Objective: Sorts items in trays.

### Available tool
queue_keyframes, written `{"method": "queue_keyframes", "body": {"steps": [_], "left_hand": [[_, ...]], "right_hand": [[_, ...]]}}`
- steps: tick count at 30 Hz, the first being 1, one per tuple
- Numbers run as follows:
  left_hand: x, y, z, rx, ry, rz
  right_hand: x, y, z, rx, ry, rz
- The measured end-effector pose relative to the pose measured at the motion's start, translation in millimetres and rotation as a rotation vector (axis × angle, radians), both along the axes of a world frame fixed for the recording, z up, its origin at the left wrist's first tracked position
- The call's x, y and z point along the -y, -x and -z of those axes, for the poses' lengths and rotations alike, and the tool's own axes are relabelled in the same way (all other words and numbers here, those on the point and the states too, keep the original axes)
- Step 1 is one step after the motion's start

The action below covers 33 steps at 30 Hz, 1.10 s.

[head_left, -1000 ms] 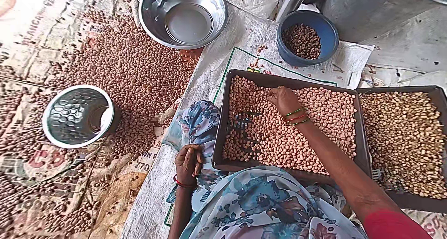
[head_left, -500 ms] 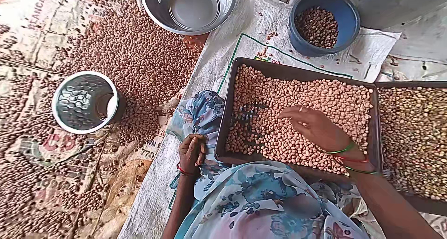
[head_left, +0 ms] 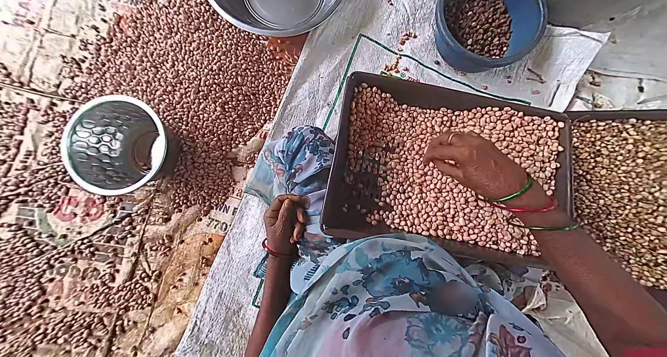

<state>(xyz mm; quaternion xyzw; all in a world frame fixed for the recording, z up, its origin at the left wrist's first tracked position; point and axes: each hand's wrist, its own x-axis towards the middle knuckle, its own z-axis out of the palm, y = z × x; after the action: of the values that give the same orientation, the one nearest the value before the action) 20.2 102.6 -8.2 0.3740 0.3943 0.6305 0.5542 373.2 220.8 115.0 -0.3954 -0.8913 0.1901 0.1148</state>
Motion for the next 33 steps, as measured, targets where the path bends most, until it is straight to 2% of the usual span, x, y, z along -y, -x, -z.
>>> {"method": "queue_keyframes", "body": {"steps": [4, 6, 9, 11, 13, 16, 18, 20, 22, 25, 27, 30, 32, 33], "left_hand": [[4, 1, -1, -0.054, -0.011, 0.002], [14, 2, -4, -0.103, 0.011, -0.010], [25, 4, -14, -0.060, 0.067, -0.073], [27, 10, -20, -0.005, 0.063, -0.099], [22, 16, -37, 0.014, 0.029, -0.091], [15, 21, -77, -0.210, -0.049, 0.044], [9, 20, -106, -0.347, -0.080, 0.181], [0, 16, -132, -0.463, -0.170, 0.374], [-9, 7, -152, -0.708, -0.278, 0.531], [-20, -8, -171, -1.168, -0.418, 0.617], [-26, -10, -172, -1.278, -0.441, 0.682], [-39, -3, -159, -1.192, -0.388, 0.780], [-52, 7, -139, -1.028, -0.258, 0.710], [-58, 13, -127, -0.922, -0.174, 0.612]], "right_hand": [[35, 13, 31, -0.076, 0.060, -0.037], [49, 19, 40, -0.109, 0.113, -0.101], [68, 24, 50, -0.112, 0.188, -0.221], [78, 23, 53, -0.104, 0.154, -0.213], [79, 10, 47, -0.139, 0.121, -0.110], [75, -23, 25, -0.192, 0.146, 0.160], [76, -33, 22, -0.228, 0.160, 0.220], [82, -23, 31, -0.240, 0.140, 0.128], [88, 0, 41, -0.185, 0.109, -0.033], [89, 34, 54, -0.052, 0.047, -0.153], [86, 42, 52, -0.003, 0.051, -0.165], [84, 40, 50, 0.032, 0.049, -0.196], [83, 38, 53, 0.008, 0.059, -0.211], [81, 37, 55, -0.012, 0.099, -0.210]]}}
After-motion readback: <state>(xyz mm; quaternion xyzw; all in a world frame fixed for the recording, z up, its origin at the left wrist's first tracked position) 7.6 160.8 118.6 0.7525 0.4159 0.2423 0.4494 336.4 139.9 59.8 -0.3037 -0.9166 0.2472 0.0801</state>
